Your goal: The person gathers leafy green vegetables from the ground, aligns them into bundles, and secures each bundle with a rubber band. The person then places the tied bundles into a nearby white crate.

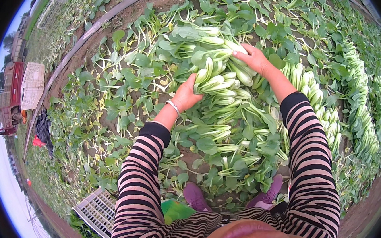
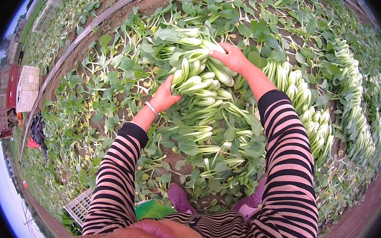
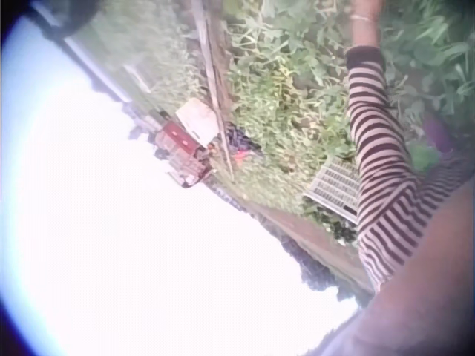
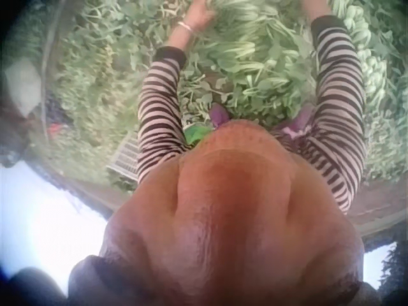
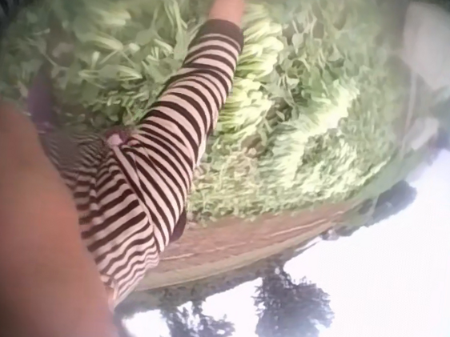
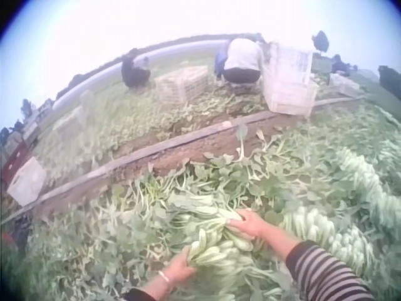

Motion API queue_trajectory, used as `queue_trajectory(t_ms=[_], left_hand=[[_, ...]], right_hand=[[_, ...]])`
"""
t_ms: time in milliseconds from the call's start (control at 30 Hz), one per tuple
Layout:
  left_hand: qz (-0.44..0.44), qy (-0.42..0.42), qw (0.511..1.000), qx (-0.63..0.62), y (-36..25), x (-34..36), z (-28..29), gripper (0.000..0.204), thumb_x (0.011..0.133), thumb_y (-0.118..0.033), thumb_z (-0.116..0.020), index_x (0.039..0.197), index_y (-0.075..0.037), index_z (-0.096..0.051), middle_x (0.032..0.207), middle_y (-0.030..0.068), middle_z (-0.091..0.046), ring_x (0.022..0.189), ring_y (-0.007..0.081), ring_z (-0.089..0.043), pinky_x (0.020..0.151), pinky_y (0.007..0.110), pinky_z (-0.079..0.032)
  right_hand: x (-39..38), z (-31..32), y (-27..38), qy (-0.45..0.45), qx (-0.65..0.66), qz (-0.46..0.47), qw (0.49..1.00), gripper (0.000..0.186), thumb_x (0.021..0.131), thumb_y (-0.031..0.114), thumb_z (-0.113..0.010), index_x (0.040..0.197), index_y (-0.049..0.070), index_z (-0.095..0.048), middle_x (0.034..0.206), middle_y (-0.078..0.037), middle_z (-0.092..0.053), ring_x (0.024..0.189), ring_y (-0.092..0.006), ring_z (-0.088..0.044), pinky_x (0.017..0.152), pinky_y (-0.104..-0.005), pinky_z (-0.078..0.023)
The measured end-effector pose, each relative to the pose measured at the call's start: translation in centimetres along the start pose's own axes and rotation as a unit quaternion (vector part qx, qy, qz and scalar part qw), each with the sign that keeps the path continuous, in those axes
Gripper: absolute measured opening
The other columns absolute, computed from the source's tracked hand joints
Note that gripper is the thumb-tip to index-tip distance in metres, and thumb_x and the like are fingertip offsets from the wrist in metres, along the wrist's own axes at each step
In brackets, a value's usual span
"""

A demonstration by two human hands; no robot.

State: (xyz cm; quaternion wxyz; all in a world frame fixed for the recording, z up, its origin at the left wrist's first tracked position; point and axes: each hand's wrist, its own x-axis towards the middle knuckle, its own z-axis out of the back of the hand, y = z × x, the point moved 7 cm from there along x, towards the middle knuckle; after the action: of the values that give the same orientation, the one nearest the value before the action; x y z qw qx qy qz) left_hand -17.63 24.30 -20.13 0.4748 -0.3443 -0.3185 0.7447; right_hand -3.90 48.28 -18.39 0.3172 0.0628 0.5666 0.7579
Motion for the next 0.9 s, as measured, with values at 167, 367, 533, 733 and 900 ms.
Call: queue_trajectory(t_ms=[167, 367, 533, 733, 900], left_hand=[[-0.034, 0.165, 0.986, 0.003, -6.0, -13.3, -5.4, 0.068, 0.074, -0.008, -0.075, 0.135, -0.008, -0.043, 0.120, 0.0205, -0.063, 0.114, 0.0381, -0.062, 0.097, 0.042, -0.050], [-0.167, 0.314, 0.931, 0.081, -8.5, -24.0, -14.7, 0.082, 0.070, -0.010, -0.077, 0.142, -0.010, -0.038, 0.118, 0.0214, -0.062, 0.110, 0.0417, -0.058, 0.098, 0.045, -0.047], [-0.042, 0.489, 0.839, 0.236, -9.9, -26.3, -15.7, 0.103, 0.072, -0.026, -0.084, 0.153, -0.013, -0.022, 0.123, 0.0215, -0.060, 0.111, 0.0410, -0.059, 0.099, 0.043, -0.047], [0.030, 0.484, 0.871, -0.075, -14.0, -18.2, -7.3, 0.044, 0.089, -0.028, -0.073, 0.125, -0.006, -0.060, 0.104, 0.0105, -0.071, 0.088, 0.0198, -0.068, 0.078, 0.033, -0.054], [-0.215, 0.042, 0.959, 0.181, -9.6, -1.0, 0.5, 0.038, 0.084, -0.010, -0.068, 0.122, -0.007, -0.062, 0.117, 0.0134, -0.066, 0.107, 0.0310, -0.065, 0.094, 0.041, -0.051]], right_hand=[[-16.9, -1.0, 1.7, 0.082, 0.102, -0.013, 0.991, 0.064, 0.085, 0.024, -0.078, 0.139, 0.003, -0.053, 0.124, -0.007, -0.064, 0.113, -0.0143, -0.059, 0.103, -0.0314, -0.044], [-31.3, -0.7, 3.3, 0.125, -0.221, 0.096, 0.963, 0.068, 0.078, 0.033, -0.077, 0.136, 0.006, -0.054, 0.125, -0.018, -0.062, 0.113, -0.0349, -0.061, 0.098, -0.0409, -0.048], [-34.9, -0.4, 0.5, 0.115, -0.344, 0.131, 0.923, 0.073, 0.074, 0.032, -0.077, 0.138, 0.008, -0.051, 0.131, -0.018, -0.057, 0.113, -0.0381, -0.058, 0.097, -0.0453, -0.047], [-35.0, 1.5, -4.7, 0.102, -0.345, 0.064, 0.931, 0.074, 0.075, 0.033, -0.078, 0.139, 0.008, -0.049, 0.138, -0.019, -0.053, 0.123, -0.0389, -0.053, 0.104, -0.0441, -0.045], [-31.4, 2.8, -3.1, 0.121, -0.292, -0.014, 0.949, 0.060, 0.086, 0.052, -0.068, 0.122, 0.005, -0.062, 0.116, -0.018, -0.064, 0.107, -0.0360, -0.062, 0.094, -0.0423, -0.050]])
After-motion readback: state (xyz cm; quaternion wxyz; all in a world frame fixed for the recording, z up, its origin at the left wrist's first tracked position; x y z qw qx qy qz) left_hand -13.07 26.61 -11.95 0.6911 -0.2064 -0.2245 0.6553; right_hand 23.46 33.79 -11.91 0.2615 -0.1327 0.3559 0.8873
